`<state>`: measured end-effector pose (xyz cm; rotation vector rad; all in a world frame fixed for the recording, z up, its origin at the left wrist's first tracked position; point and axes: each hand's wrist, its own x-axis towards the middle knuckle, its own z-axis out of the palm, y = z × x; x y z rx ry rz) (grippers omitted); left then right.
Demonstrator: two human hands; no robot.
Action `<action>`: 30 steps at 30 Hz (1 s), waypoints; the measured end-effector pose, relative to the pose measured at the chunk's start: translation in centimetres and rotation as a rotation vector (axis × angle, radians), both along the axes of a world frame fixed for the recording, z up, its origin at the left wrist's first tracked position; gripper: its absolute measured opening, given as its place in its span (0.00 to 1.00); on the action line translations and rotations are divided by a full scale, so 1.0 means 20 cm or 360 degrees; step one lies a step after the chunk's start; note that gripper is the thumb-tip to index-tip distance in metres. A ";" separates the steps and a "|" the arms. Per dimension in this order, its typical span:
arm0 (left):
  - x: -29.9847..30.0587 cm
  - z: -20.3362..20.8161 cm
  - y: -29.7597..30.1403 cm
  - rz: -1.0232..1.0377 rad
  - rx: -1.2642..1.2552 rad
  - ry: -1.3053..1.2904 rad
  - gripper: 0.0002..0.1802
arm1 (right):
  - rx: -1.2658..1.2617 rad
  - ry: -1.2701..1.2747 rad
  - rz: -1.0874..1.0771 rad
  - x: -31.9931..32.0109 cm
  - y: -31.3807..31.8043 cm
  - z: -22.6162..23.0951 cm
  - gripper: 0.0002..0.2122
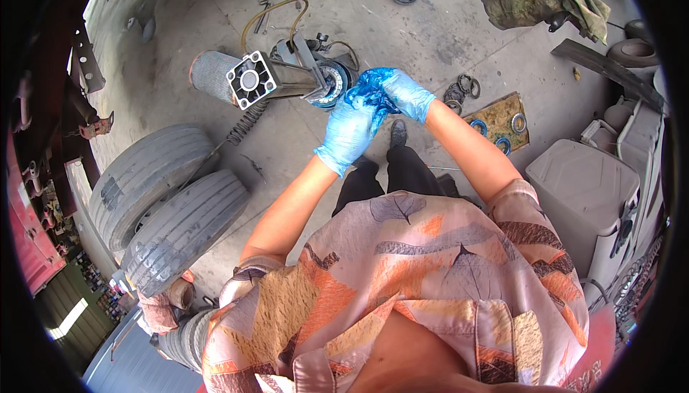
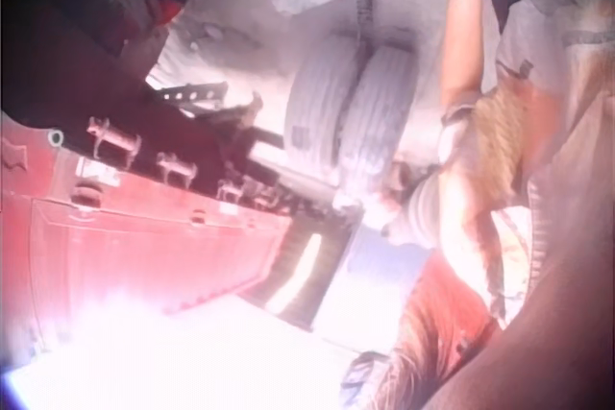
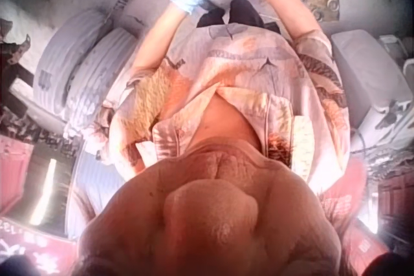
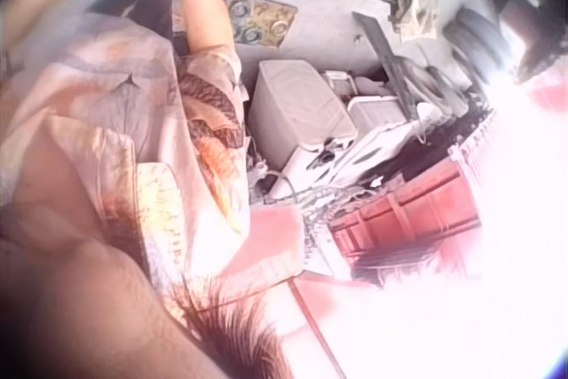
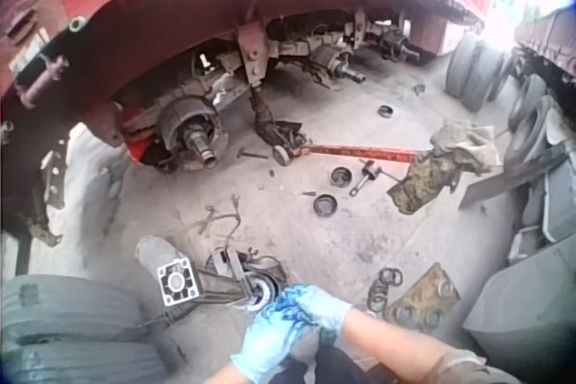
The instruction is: The person scoops blue grease from a container and applies it to several metal rings, rubbing it evenly over their surfaces. The person then applies the grease to a cylindrical metal component, spreading it around the exterior.
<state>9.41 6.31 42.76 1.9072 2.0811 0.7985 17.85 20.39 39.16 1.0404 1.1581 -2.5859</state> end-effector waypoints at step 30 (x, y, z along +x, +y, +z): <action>-0.48 0.29 -0.75 0.0444 -0.0025 -0.2857 0.14 | -0.0145 0.0285 0.0357 -0.22 -0.47 0.51 0.11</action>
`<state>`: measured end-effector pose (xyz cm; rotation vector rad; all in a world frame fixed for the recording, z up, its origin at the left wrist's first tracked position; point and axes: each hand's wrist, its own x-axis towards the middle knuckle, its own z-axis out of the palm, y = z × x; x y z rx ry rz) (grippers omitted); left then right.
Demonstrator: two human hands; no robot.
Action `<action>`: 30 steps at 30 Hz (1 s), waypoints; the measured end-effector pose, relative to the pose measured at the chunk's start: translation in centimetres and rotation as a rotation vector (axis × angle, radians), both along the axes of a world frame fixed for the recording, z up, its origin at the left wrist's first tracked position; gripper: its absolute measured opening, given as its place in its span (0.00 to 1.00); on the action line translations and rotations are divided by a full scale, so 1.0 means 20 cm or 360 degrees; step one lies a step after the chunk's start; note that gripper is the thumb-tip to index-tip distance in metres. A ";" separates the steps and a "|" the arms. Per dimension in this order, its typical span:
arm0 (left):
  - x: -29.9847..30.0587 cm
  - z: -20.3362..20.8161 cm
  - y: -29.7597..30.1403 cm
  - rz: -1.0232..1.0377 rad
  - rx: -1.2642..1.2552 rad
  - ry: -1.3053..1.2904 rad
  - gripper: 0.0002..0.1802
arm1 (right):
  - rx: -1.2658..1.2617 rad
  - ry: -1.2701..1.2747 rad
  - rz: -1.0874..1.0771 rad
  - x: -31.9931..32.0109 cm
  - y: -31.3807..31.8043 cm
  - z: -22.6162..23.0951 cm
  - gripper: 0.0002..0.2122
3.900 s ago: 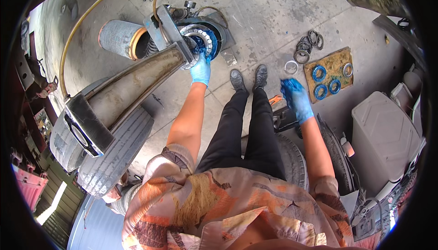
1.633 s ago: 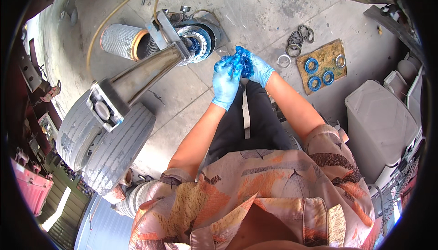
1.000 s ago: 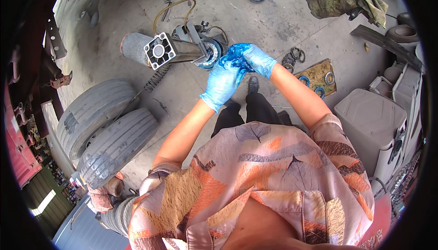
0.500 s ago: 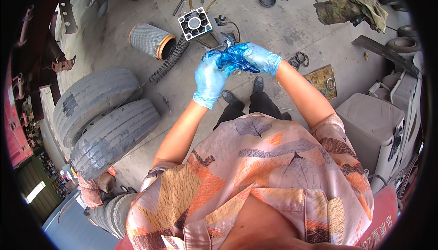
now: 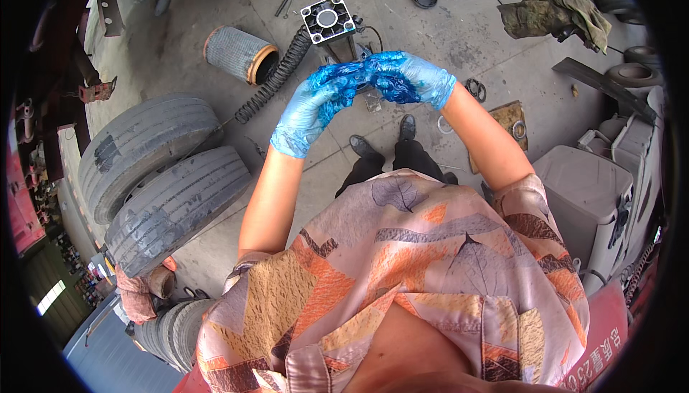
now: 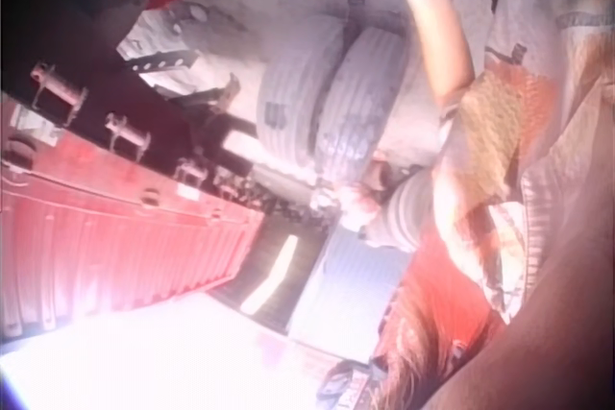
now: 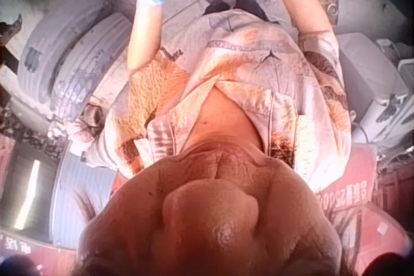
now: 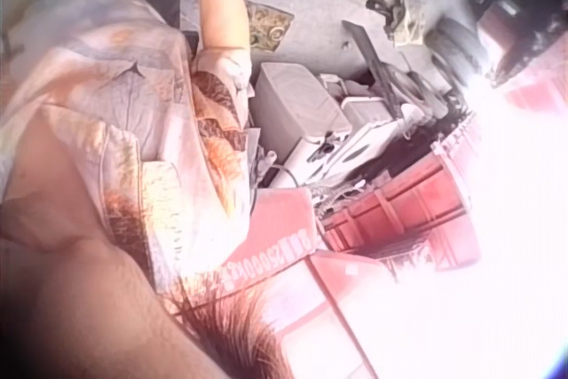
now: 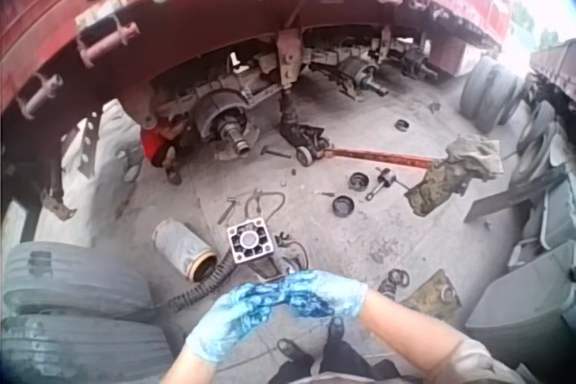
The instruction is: The person scoops blue grease from a container and applies it to several metal rings, rubbing it evenly over their surfaces. The person then applies the grease to a cylindrical metal component, spreading it around the exterior.
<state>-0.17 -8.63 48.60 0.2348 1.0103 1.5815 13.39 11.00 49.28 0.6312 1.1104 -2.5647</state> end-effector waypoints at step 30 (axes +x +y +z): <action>-0.14 -0.61 -1.13 0.1114 -0.0477 -0.0800 0.24 | 0.0889 -0.0375 -0.1109 1.39 0.31 -0.76 0.12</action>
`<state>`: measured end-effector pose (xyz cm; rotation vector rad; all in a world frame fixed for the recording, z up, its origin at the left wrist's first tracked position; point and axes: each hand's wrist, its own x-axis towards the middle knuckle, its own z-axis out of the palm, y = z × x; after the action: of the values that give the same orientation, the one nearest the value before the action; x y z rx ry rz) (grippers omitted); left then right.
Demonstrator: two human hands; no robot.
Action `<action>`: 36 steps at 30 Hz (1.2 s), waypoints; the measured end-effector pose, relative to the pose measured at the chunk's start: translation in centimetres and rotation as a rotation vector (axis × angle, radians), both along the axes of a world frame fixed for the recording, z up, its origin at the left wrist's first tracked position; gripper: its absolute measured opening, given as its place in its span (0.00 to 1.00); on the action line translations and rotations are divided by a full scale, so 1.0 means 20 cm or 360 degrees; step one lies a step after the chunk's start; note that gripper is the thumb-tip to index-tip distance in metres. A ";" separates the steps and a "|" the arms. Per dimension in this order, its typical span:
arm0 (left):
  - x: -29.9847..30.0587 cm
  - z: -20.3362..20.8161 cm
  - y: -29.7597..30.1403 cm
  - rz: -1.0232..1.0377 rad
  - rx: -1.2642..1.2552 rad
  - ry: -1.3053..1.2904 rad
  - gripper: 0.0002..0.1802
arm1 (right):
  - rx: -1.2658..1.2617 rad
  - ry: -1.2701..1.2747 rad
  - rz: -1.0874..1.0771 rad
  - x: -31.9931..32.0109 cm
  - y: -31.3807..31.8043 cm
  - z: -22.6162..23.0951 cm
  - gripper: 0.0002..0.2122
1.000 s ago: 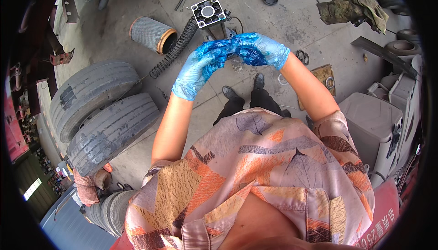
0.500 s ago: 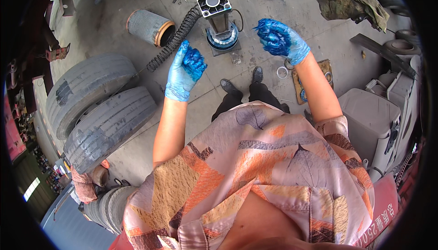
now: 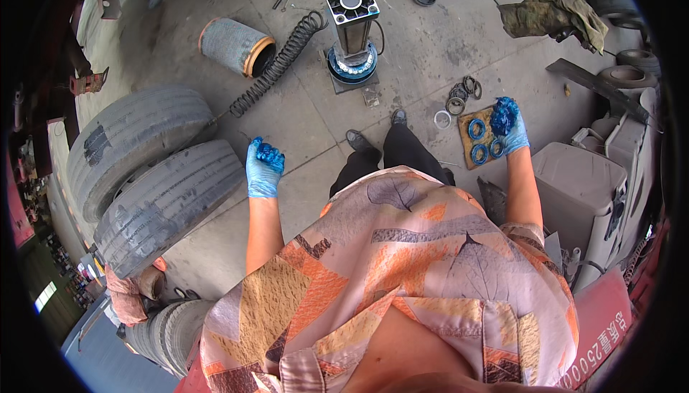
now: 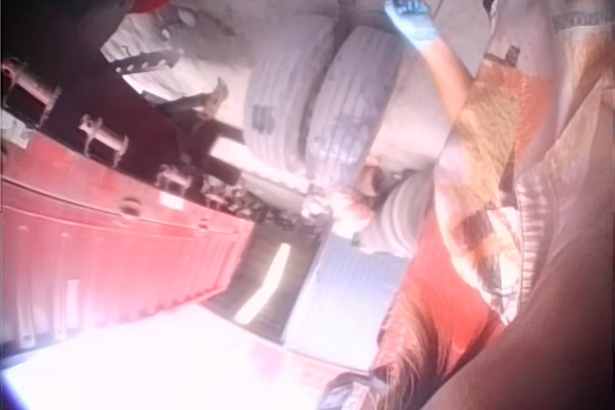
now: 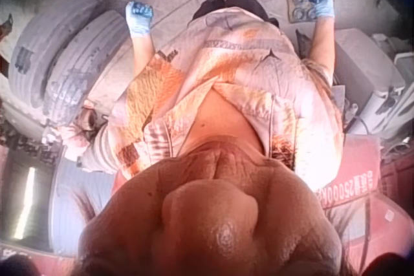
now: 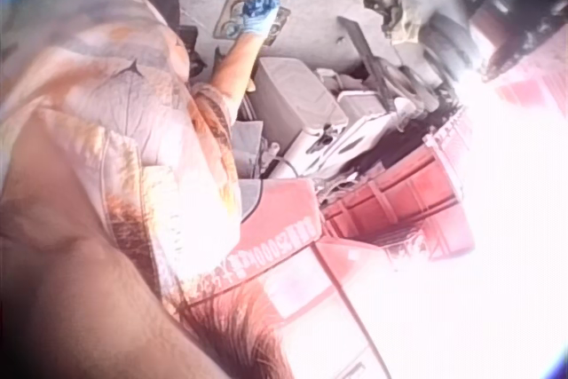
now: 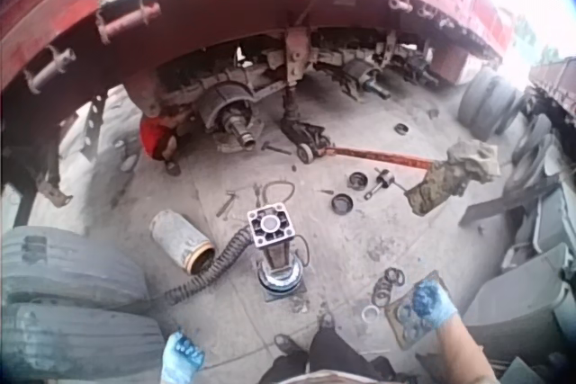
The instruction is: The person scoops blue grease from a container and applies it to several metal rings, rubbing it evenly over their surfaces. The person then applies the grease to a cylindrical metal component, spreading it around the exterior.
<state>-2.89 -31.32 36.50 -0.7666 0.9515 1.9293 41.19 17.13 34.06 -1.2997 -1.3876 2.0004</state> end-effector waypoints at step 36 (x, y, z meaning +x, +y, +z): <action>0.23 -1.45 1.60 -0.2717 -0.1420 0.2742 0.37 | -0.1136 -0.0064 -0.1372 0.56 -0.93 -0.34 0.06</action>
<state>1.68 0.78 7.58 1.3855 2.2224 0.0461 52.31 -1.37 27.17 -1.7952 0.0218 1.8276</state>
